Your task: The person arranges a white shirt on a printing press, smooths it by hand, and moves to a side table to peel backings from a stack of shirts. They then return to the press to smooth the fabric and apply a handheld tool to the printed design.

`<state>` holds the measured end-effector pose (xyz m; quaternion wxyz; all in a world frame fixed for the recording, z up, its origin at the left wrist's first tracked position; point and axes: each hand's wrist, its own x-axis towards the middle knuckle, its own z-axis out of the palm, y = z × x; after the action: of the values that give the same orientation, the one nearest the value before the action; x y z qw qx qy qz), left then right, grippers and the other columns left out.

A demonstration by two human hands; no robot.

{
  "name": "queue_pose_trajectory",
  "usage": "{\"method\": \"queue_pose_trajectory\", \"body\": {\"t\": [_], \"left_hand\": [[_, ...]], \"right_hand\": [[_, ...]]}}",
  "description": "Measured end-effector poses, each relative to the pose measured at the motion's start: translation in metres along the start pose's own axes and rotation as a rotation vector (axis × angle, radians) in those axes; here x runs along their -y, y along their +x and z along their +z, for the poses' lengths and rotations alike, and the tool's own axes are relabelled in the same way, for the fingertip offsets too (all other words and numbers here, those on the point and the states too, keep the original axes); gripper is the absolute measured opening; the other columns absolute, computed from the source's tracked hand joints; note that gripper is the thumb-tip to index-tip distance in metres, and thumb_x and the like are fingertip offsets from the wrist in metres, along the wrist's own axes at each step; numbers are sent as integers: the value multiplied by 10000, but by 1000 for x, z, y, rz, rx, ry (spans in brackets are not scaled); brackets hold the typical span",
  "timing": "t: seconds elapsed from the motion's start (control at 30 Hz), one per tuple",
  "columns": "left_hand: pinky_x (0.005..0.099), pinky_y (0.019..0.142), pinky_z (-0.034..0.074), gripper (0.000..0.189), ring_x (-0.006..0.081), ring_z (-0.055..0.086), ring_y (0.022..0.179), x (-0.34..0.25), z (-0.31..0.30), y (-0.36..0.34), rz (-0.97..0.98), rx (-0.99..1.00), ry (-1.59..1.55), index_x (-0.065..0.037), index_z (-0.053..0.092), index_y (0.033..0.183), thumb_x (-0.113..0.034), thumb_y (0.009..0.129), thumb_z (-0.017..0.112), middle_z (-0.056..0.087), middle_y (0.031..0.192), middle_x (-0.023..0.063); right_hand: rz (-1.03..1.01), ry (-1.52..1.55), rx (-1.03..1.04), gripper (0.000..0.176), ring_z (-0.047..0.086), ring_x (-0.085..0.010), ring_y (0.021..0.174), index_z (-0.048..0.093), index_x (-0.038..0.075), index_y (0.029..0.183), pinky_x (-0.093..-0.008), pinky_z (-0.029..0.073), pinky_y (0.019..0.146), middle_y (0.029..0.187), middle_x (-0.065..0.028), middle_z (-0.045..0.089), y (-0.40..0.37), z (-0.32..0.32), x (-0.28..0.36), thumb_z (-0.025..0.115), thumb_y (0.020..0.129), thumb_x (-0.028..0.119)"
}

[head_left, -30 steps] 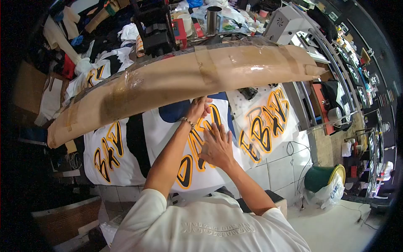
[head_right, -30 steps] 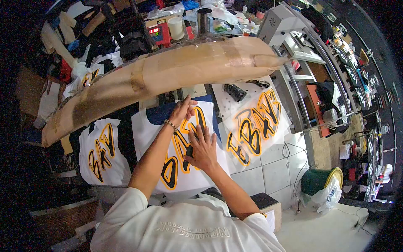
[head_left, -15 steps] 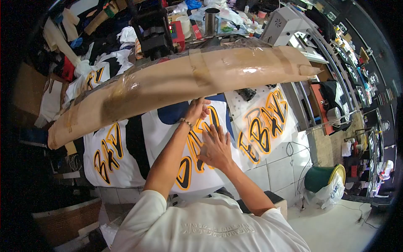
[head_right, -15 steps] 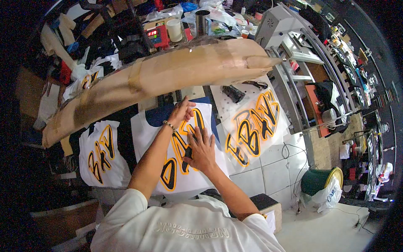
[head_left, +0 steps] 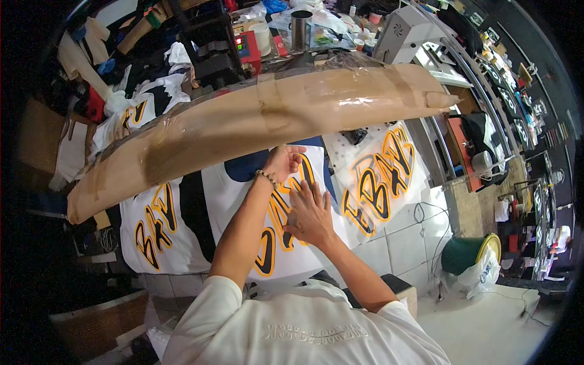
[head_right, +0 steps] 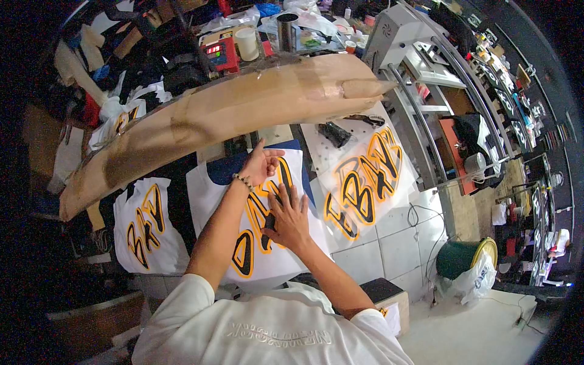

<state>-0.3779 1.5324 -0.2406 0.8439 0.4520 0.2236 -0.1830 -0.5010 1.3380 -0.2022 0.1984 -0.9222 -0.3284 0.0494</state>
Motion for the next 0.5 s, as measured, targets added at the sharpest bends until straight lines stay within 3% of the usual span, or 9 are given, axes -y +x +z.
{"method": "queue_pose_trajectory", "body": {"t": [0.5], "left_hand": [[253,498,389,790,110,461,517,-4,5,-1,-5,-48,65,-20,658,1113,-705,999,282,579,660,11]], "right_hand": [[-7,-13,3,1041,222,-471,1475,404,116,1503,-692,209,1131,1597,-215,278,0,-2,1,824,660,561]]}}
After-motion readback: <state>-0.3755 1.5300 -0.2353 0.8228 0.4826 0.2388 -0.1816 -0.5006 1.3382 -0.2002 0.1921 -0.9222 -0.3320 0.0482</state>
